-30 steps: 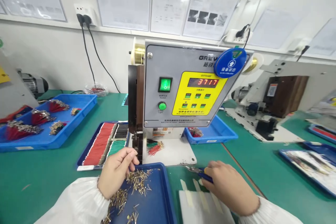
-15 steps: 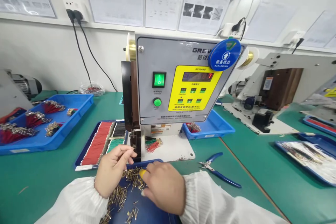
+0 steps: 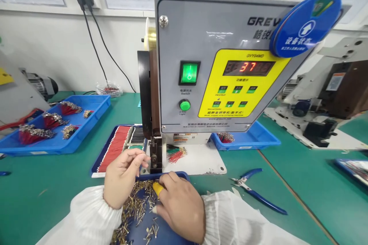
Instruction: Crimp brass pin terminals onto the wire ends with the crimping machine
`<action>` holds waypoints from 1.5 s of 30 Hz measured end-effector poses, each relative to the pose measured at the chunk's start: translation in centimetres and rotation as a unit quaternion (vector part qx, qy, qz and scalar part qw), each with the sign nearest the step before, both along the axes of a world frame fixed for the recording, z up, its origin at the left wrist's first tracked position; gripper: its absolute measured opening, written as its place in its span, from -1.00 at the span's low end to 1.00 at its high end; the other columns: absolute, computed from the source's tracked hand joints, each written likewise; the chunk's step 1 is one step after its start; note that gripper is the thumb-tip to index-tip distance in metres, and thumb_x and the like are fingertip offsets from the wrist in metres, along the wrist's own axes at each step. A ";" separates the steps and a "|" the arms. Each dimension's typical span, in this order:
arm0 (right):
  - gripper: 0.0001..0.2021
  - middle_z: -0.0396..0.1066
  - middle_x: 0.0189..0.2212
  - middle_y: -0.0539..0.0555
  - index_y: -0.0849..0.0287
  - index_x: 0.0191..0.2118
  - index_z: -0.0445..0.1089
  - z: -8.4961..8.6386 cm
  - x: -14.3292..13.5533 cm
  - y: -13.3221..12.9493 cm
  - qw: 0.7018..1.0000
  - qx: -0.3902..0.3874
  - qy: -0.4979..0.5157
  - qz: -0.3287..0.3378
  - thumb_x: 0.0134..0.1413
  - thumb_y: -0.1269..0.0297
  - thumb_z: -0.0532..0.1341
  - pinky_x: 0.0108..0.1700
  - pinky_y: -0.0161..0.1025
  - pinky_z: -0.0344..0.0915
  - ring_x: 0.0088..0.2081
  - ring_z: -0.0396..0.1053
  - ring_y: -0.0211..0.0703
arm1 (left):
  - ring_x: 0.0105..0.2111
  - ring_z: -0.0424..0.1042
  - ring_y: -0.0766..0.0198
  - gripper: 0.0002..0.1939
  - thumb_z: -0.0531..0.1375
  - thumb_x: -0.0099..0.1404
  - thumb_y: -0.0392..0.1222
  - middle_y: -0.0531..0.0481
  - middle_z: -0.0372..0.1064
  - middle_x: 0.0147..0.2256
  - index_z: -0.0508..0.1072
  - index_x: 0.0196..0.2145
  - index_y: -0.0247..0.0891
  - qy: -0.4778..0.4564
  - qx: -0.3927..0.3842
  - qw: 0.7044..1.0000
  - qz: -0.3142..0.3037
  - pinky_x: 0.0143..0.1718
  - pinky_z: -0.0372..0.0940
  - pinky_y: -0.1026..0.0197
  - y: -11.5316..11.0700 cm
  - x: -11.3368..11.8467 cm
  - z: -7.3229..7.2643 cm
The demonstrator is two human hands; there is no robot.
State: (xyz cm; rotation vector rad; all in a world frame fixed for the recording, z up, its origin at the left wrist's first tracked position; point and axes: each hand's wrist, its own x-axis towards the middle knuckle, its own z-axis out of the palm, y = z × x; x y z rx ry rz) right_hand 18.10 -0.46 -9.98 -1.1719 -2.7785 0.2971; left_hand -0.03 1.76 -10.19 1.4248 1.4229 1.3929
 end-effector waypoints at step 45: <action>-0.92 0.36 -0.39 0.06 0.21 -0.40 0.40 0.9 2.4 1.9 0.994 0.058 -0.080 -0.046 0.11 0.42 0.26 -0.36 -0.22 0.19 -0.33 0.32 -0.08 | -0.46 0.40 0.38 -0.80 0.09 0.35 -0.08 0.08 0.44 -0.42 0.44 -0.29 -0.21 0.064 0.027 0.997 -0.030 -0.34 0.33 0.32 -0.1 0.1 -0.3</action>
